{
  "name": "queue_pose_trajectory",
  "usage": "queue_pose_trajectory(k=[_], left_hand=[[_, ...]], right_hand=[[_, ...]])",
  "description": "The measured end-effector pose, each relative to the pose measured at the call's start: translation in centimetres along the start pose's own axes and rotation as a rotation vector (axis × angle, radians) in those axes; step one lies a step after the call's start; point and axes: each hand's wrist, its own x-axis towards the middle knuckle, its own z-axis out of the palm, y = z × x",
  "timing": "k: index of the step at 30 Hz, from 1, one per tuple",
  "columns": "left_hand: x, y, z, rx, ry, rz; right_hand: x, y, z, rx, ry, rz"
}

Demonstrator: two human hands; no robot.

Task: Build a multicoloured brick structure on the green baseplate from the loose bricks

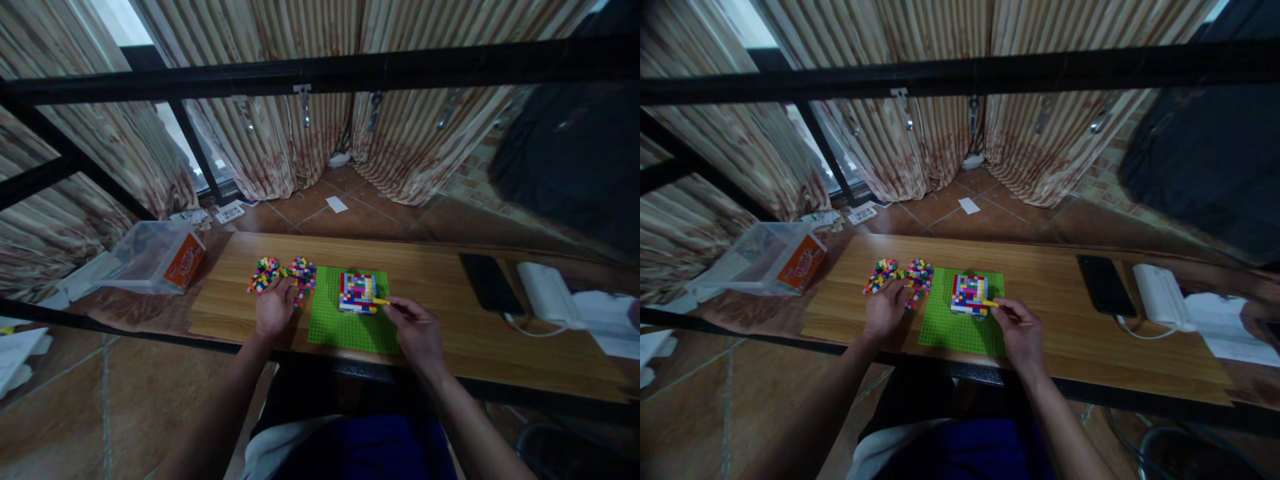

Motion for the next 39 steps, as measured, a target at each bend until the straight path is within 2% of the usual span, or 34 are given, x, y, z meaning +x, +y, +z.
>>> queue_pose_trajectory(k=[4,9,12,16,18,21,31,39], left_hand=[[0.4,0.4,0.4,0.075,-0.01,0.035],[-0.1,1.3,0.8,0.045,0.033,0.016],[-1.1,3.5,1.4,-0.057,0.009,0.102],[-2.1,7.8,2.7,-0.165,-0.128,0.213],[-2.2,9.6,3.5,-0.199,-0.192,0.225],[-1.8,11.1,4.4,-0.178,-0.233,0.204],[-1.4,11.8,4.9,-0.033,-0.247,0.202],[-1.4,11.7,5.3,-0.006,-0.226,0.209]], right_hand=[[0.9,0.7,1.3,0.046,-0.023,-0.013],[0.8,1.3,2.2,0.126,-0.023,0.03],[0.8,1.3,2.3,0.194,-0.02,0.057],[1.1,1.0,2.3,0.251,-0.012,0.137],[1.2,0.8,2.3,0.264,-0.01,0.181],[1.4,0.4,2.4,0.292,-0.016,0.221],[1.7,0.2,2.5,0.376,-0.029,0.327],[1.8,0.3,2.5,0.404,-0.033,0.325]])
